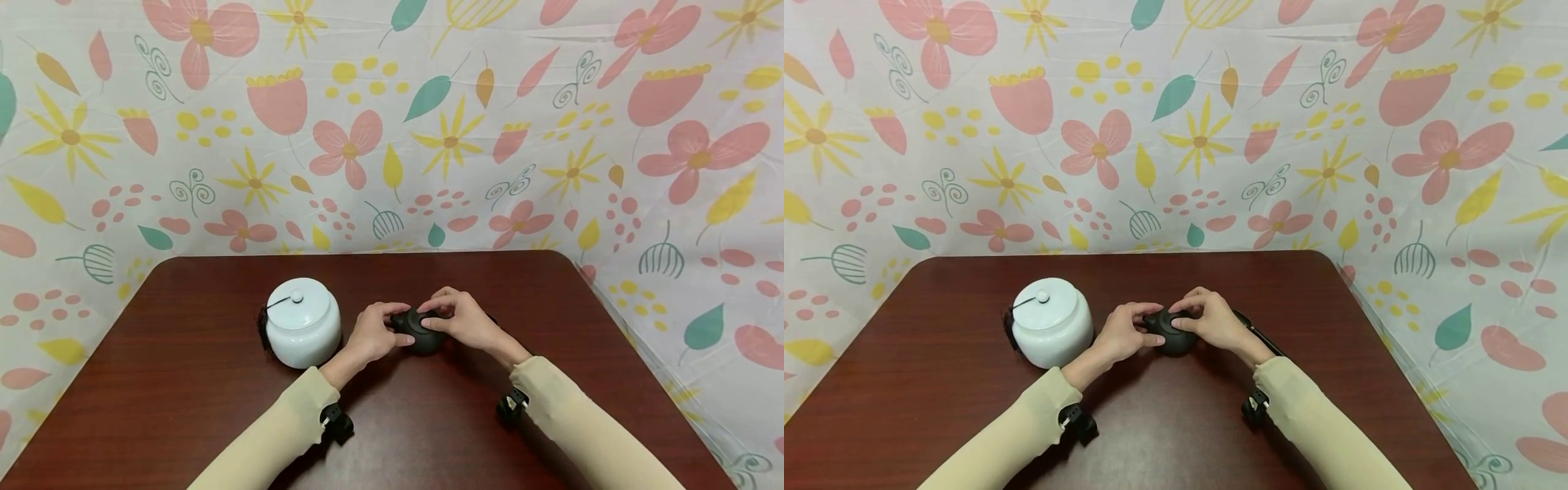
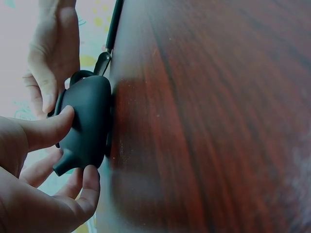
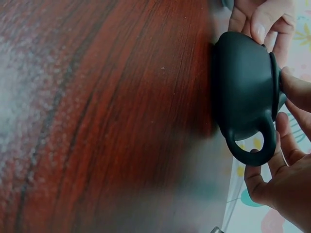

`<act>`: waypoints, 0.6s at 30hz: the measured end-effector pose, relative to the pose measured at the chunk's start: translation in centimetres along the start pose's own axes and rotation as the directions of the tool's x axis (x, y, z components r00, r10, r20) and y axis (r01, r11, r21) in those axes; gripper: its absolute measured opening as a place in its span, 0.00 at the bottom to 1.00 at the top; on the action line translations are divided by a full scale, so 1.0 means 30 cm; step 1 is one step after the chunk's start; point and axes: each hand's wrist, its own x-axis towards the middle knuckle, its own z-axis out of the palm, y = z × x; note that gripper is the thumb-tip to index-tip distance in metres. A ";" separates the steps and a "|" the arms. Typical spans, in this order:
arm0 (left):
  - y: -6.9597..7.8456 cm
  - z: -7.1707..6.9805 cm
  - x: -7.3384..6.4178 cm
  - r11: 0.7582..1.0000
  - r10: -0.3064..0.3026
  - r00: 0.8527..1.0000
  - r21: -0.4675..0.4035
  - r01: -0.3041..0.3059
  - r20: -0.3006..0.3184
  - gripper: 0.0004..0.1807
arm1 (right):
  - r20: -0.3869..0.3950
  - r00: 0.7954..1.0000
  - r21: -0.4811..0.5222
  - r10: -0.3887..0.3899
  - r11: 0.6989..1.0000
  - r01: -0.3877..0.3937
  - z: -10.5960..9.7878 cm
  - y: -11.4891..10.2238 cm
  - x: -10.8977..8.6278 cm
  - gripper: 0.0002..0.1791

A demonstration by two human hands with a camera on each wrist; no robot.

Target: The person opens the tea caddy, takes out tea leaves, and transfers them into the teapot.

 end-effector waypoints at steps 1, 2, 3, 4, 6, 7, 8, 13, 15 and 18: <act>0.000 0.000 0.000 1.000 -0.002 1.000 0.000 0.002 0.001 0.31 | -0.001 1.000 -0.001 0.001 1.000 -0.001 0.000 -0.001 0.000 0.12; 0.000 0.000 0.000 1.000 -0.004 1.000 -0.002 0.004 0.002 0.31 | -0.002 1.000 -0.001 0.001 1.000 -0.001 -0.001 -0.003 -0.001 0.12; 0.000 0.000 -0.001 1.000 -0.006 1.000 -0.003 0.006 0.003 0.31 | -0.003 1.000 -0.002 0.001 1.000 -0.001 -0.001 -0.004 -0.002 0.12; 0.000 0.001 -0.001 1.000 -0.008 1.000 -0.006 0.008 0.004 0.31 | -0.003 1.000 -0.001 0.001 1.000 -0.001 -0.001 -0.005 -0.002 0.12; 0.000 0.001 -0.001 1.000 -0.010 1.000 -0.008 0.010 0.004 0.30 | -0.004 1.000 0.004 0.002 1.000 -0.002 0.000 -0.005 -0.003 0.12; 0.000 0.001 -0.002 1.000 -0.011 1.000 -0.011 0.011 0.004 0.30 | -0.004 1.000 0.007 0.003 1.000 -0.003 0.001 -0.005 -0.002 0.12; 0.000 0.001 -0.002 1.000 -0.013 1.000 -0.012 0.013 0.004 0.30 | -0.005 1.000 0.010 0.004 1.000 -0.004 0.002 -0.005 -0.001 0.11; -0.001 0.004 0.000 1.000 -0.012 1.000 -0.009 0.012 0.007 0.30 | -0.015 1.000 0.023 0.006 1.000 -0.005 0.006 -0.001 0.002 0.10; -0.002 0.005 0.002 1.000 -0.009 1.000 -0.005 0.009 0.007 0.30 | -0.020 1.000 0.020 -0.002 1.000 0.002 0.006 0.002 0.004 0.09; -0.005 0.005 0.004 1.000 -0.010 1.000 -0.003 0.010 0.004 0.30 | -0.030 0.999 0.003 -0.012 1.000 0.012 0.007 0.006 0.007 0.08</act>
